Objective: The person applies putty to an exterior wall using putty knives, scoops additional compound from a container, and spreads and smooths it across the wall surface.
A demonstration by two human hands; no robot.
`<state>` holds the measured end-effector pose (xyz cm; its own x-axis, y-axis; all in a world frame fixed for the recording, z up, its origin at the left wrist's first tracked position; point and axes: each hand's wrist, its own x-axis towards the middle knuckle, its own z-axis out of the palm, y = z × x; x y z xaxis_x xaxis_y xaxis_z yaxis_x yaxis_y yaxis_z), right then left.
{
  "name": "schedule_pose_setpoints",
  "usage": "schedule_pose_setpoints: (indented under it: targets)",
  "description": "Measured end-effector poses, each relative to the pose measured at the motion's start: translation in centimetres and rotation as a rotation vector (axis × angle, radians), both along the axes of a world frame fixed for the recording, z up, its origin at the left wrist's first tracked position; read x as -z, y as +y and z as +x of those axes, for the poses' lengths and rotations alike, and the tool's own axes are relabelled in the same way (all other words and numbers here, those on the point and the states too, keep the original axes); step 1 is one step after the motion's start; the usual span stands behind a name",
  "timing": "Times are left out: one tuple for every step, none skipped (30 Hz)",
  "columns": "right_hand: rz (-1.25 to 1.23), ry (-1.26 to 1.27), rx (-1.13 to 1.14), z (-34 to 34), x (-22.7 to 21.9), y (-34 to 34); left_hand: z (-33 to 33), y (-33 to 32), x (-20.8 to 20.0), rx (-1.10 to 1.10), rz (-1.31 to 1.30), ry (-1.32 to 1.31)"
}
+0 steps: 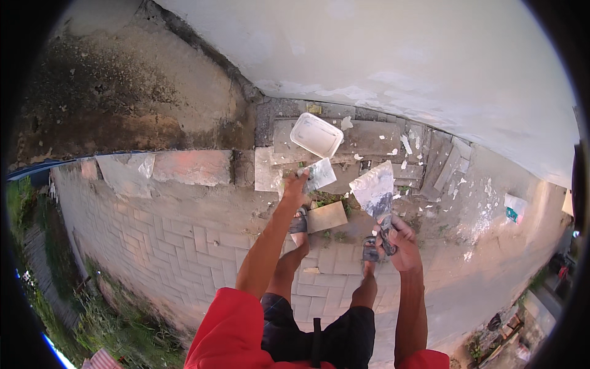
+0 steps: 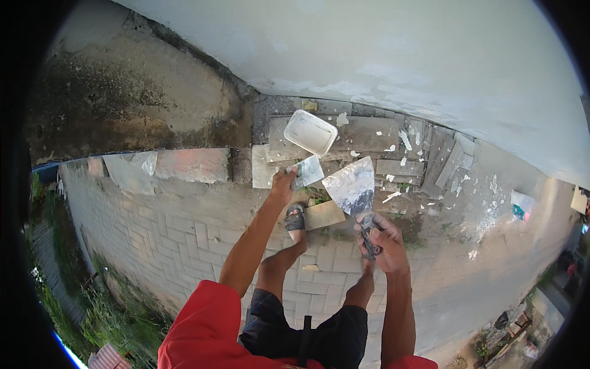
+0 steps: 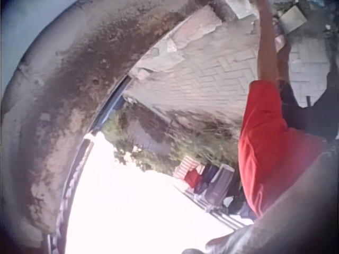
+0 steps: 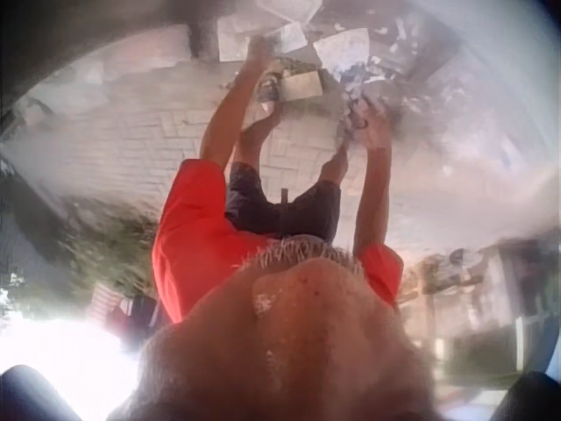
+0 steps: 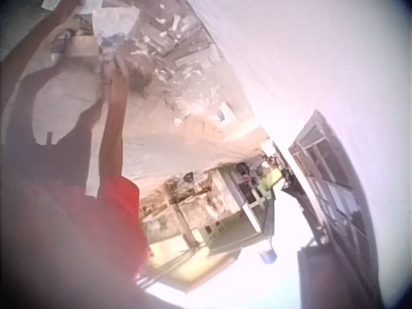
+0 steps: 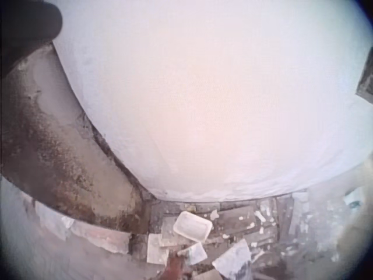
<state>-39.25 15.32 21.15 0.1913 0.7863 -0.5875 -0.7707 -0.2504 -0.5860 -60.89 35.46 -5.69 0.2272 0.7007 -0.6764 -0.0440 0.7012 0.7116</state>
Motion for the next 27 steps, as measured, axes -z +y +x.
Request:
schedule_pose_setpoints:
  targets:
    - [0.001, -0.093, -0.041, 0.3, -2.3, 0.9, 0.6, -0.6, -4.6, -0.064, -0.114, -0.315]
    - [-0.005, -0.109, -0.024, 0.5, -5.9, 2.1, 0.9, -0.1, -10.9, -0.047, -0.123, -0.33]
    - [0.004, -0.275, -0.071, 0.1, -9.6, 3.3, 0.2, 0.4, -17.6, -0.076, -0.154, -0.469]
    - [0.051, -0.445, -0.131, 0.3, -12.3, 5.4, -0.1, 2.2, -23.5, -0.115, -0.145, -0.613]
    - [0.085, -0.449, -0.141, 0.1, -14.9, 7.0, -0.8, 3.5, -28.5, -0.121, -0.109, -0.618]
    - [0.114, -0.567, -0.157, -0.7, -17.6, 7.5, -2.2, 3.6, -33.2, -0.141, -0.058, -0.566]
    - [0.152, -0.702, -0.167, -0.6, -19.6, 8.4, -2.4, 4.5, -36.9, -0.158, 0.003, -0.531]
    - [0.181, -0.757, -0.154, -0.6, -21.6, 8.9, -2.6, 5.1, -40.4, -0.133, 0.022, -0.522]
    - [0.202, -0.761, -0.16, -1.3, -23.9, 9.2, -3.3, 5.2, -44.6, -0.14, 0.042, -0.527]
    - [0.254, -0.845, -0.139, -1.4, -25.7, 10.0, -3.5, 5.5, -48.4, -0.145, 0.046, -0.516]
    - [0.304, -0.927, -0.115, -1.4, -27.5, 10.7, -3.6, 5.6, -51.2, -0.149, 0.049, -0.505]
    - [0.318, -1.055, -0.15, -1.2, -29.5, 11.3, -4.0, 6.0, -53.1, -0.14, 0.053, -0.538]
    - [0.343, -1.06, -0.152, -1.3, -31.8, 11.9, -4.3, 6.0, -55.1, -0.147, 0.076, -0.544]
    - [0.389, -1.192, -0.197, -1.4, -34.2, 12.4, -4.5, 6.0, -57.2, -0.134, 0.037, -0.59]
    - [0.43, -1.325, -0.239, -1.5, -35.9, 12.8, -4.4, 5.7, -59.1, -0.118, -0.005, -0.638]
    - [0.483, -1.354, -0.211, -1.8, -37.0, 13.2, -4.2, 5.5, -61.0, -0.108, -0.011, -0.658]
    - [0.504, -1.356, -0.214, -2.0, -37.9, 13.4, -4.1, 5.3, -63.0, -0.117, 0.006, -0.661]
    - [0.561, -1.416, -0.2, -2.0, -38.6, 13.5, -3.9, 5.1, -64.8, -0.121, -0.042, -0.693]
    - [0.619, -1.473, -0.185, -1.8, -39.3, 13.6, -3.6, 4.7, -66.2, -0.125, -0.092, -0.723]
    - [0.627, -1.558, -0.179, -1.4, -40.0, 13.8, -3.4, 4.3, -66.9, -0.135, -0.077, -0.727]
    - [0.648, -1.559, -0.175, -1.0, -40.3, 14.0, -3.2, 4.3, -67.5, -0.163, -0.021, -0.698]
    - [0.675, -1.569, -0.166, -0.7, -40.2, 14.1, -2.9, 4.2, -68.2, -0.191, 0.034, -0.668]
    - [0.7, -1.579, -0.157, -0.3, -40.3, 14.3, -2.7, 4.1, -69.0, -0.197, 0.05, -0.669]
    - [0.708, -1.574, -0.157, 0.1, -40.4, 14.3, -2.6, 3.6, -69.7, -0.174, 0.131, -0.675]
    - [0.721, -1.651, -0.118, 0.8, -40.6, 14.7, -2.5, 3.2, -70.4, -0.15, 0.21, -0.679]
    - [0.732, -1.728, -0.078, 1.2, -40.8, 14.9, -2.2, 2.7, -70.9, -0.155, 0.213, -0.676]
    - [0.74, -1.724, -0.081, 1.6, -41.0, 15.1, -1.8, 2.4, -71.4, -0.19, 0.226, -0.646]
